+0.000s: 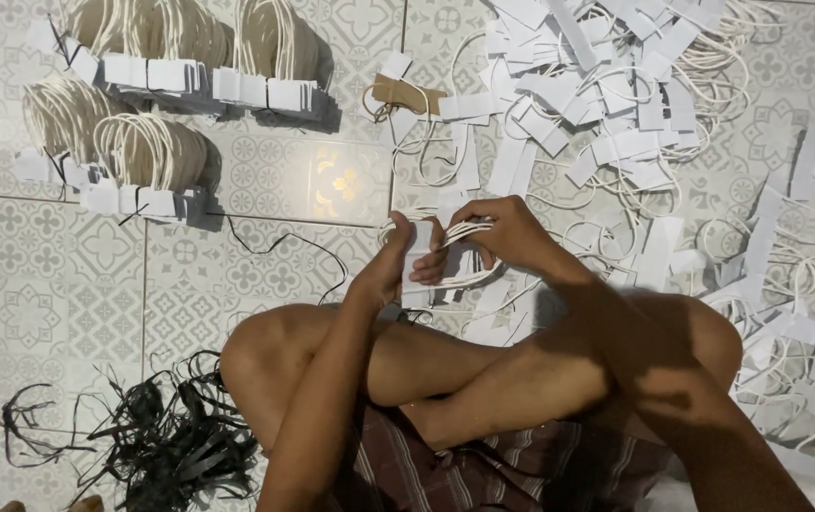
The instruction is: The person is picking up individual paper tags with attached strings from a pile on the floor and organizing them into neat bundles.
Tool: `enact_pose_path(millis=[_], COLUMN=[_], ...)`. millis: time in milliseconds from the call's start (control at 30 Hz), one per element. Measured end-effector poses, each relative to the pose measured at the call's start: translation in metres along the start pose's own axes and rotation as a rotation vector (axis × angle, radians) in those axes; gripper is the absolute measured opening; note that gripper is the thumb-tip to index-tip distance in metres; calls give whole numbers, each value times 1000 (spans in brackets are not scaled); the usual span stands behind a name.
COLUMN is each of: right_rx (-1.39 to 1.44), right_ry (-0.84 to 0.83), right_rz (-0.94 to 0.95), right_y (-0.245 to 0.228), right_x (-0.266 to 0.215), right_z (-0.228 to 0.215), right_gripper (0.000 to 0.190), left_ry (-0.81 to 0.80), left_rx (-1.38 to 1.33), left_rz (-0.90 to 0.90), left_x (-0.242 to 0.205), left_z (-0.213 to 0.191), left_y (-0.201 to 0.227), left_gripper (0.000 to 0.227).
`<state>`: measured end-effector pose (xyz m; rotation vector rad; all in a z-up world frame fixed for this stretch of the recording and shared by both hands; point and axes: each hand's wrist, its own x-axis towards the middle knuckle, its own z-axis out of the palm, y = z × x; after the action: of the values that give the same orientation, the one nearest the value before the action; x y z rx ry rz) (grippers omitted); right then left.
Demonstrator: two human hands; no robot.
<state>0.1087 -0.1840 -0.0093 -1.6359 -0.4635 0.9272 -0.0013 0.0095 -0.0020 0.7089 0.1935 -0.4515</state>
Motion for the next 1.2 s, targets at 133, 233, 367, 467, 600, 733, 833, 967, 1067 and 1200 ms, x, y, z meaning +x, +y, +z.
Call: enact_pose_path(millis=[133, 233, 367, 467, 600, 733, 833, 967, 1067, 1200], right_rx=[-26, -58, -512, -695, -828, -801, -777, -618, -588, -978], right_ry=[55, 106, 187, 220, 248, 257, 296, 65, -58, 77], right_rz=[-35, -17, -24, 34, -65, -86, -56, 82, 255, 457], right_y=[19, 18, -1, 2, 11, -2, -14, -29, -38, 4], right_x=[7, 5, 6, 9, 15, 9, 6, 4, -6, -23], right_z=[-4, -7, -15, -15, -23, -18, -19, -44, -71, -142], right_gripper=[10, 20, 25, 28, 36, 37, 22, 46, 63, 39], left_ry=[-154, -29, -41, -115, -74, -65, -151, -77, -5, 82], left_rx=[-48, -42, -43, 76, 104, 99, 100, 65, -9, -69], left_rz=[125, 141, 87, 57, 144, 132, 59, 131, 198, 295], left_x=[2, -7, -7, -4, 2, 0, 0, 6, 7, 7], left_z=[-7, 21, 34, 32, 9, 18, 18, -8, -26, -30], left_y=[-12, 9, 10, 5, -6, 0, -11, -17, -18, -6], left_gripper=[69, 49, 32, 29, 30, 34, 31, 30, 29, 29])
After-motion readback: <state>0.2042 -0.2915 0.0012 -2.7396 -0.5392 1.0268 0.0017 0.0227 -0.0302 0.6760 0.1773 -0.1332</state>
